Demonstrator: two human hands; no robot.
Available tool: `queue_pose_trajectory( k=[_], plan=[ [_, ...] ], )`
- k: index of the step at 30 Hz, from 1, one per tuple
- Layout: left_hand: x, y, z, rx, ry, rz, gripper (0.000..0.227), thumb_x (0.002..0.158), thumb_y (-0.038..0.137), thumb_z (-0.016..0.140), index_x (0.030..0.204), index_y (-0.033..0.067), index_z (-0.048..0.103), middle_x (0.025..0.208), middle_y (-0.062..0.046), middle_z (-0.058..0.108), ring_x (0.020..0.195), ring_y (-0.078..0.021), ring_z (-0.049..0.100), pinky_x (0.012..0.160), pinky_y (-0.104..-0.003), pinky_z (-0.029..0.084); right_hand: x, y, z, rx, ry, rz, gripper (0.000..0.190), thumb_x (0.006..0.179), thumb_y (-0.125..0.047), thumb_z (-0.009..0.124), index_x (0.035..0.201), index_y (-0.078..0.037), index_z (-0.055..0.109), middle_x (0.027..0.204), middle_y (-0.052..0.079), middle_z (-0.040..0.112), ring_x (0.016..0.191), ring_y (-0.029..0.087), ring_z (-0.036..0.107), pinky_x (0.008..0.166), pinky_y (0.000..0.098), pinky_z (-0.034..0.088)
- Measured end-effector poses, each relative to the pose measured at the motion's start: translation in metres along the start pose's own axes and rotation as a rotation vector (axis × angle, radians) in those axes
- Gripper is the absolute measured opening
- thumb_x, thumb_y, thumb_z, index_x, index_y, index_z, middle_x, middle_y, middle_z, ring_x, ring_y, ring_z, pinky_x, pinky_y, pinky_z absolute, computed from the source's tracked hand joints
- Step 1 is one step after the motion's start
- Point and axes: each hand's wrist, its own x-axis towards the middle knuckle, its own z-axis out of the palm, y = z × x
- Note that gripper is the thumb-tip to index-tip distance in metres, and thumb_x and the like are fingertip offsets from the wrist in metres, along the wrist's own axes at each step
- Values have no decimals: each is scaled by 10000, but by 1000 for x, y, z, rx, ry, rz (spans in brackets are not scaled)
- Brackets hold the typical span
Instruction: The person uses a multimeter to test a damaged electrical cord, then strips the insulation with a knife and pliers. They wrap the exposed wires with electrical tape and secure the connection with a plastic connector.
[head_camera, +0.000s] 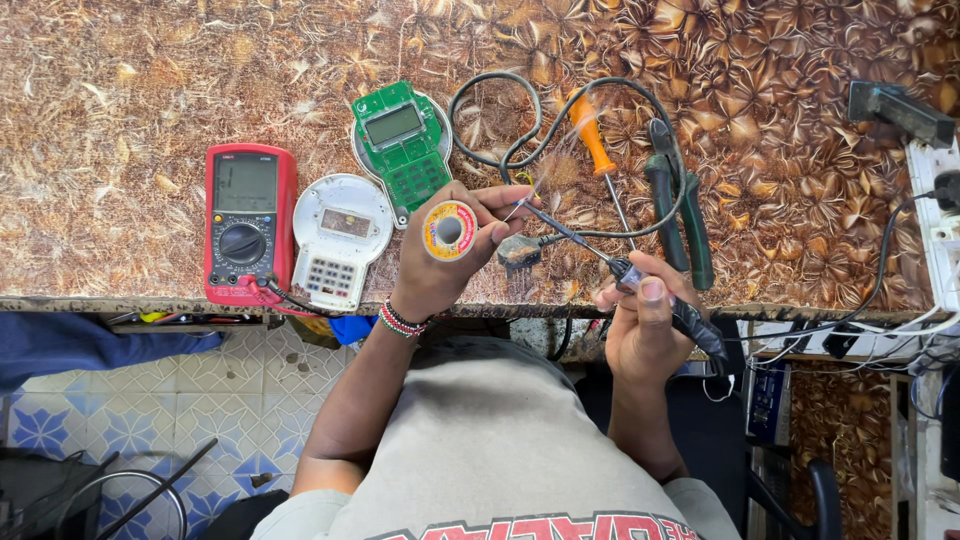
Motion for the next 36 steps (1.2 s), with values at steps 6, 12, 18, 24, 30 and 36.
queue_pose_trajectory(
  k=[6, 12, 18, 24, 30, 36],
  plan=[
    [0, 1, 1, -4, -4, -6, 204, 907, 14, 742, 923, -76, 559, 1232, -351, 657, 1117, -338, 703, 936, -405, 616, 0, -1, 1, 5, -7, 10, 388, 965, -170, 606, 1189, 146, 622, 616, 272, 605, 588, 303, 691, 541, 349, 571],
    [0, 1, 0, -11, -2, -14, 189, 920, 27, 734, 931, -63, 568, 1232, -339, 663, 1115, -331, 706, 934, -404, 620, 0, -2, 4, 16, -11, 17, 386, 989, -177, 598, 1212, 138, 616, 634, 272, 619, 605, 293, 694, 545, 352, 580],
    [-1, -3, 0, -14, 0, -6, 210, 915, 37, 747, 933, -69, 566, 1239, -335, 663, 1110, -323, 708, 928, -401, 622, -2, -3, 4, 11, 9, 37, 409, 1007, -193, 592, 1241, 142, 603, 629, 281, 619, 591, 291, 686, 528, 343, 577],
    [0, -2, 0, 2, -9, -5, 209, 907, 28, 752, 927, -73, 570, 1238, -338, 662, 1111, -321, 708, 927, -405, 623, -2, -2, 5, 15, 13, 31, 421, 1011, -209, 594, 1244, 141, 603, 627, 270, 623, 575, 286, 690, 503, 328, 570],
    [-1, 1, 3, -19, -2, -29, 235, 923, 85, 752, 944, -63, 570, 1247, -342, 656, 1121, -342, 702, 937, -425, 618, -2, -3, 4, 11, 25, 36, 426, 1006, -213, 604, 1245, 140, 606, 621, 278, 618, 562, 306, 690, 488, 333, 568],
    [-1, 3, 2, -35, -4, -53, 254, 926, 104, 747, 944, -66, 559, 1251, -364, 643, 1128, -374, 693, 939, -440, 613, -2, -5, 3, 13, 54, 40, 441, 1013, -253, 604, 1240, 124, 611, 611, 259, 616, 552, 287, 687, 490, 324, 573]
  ],
)
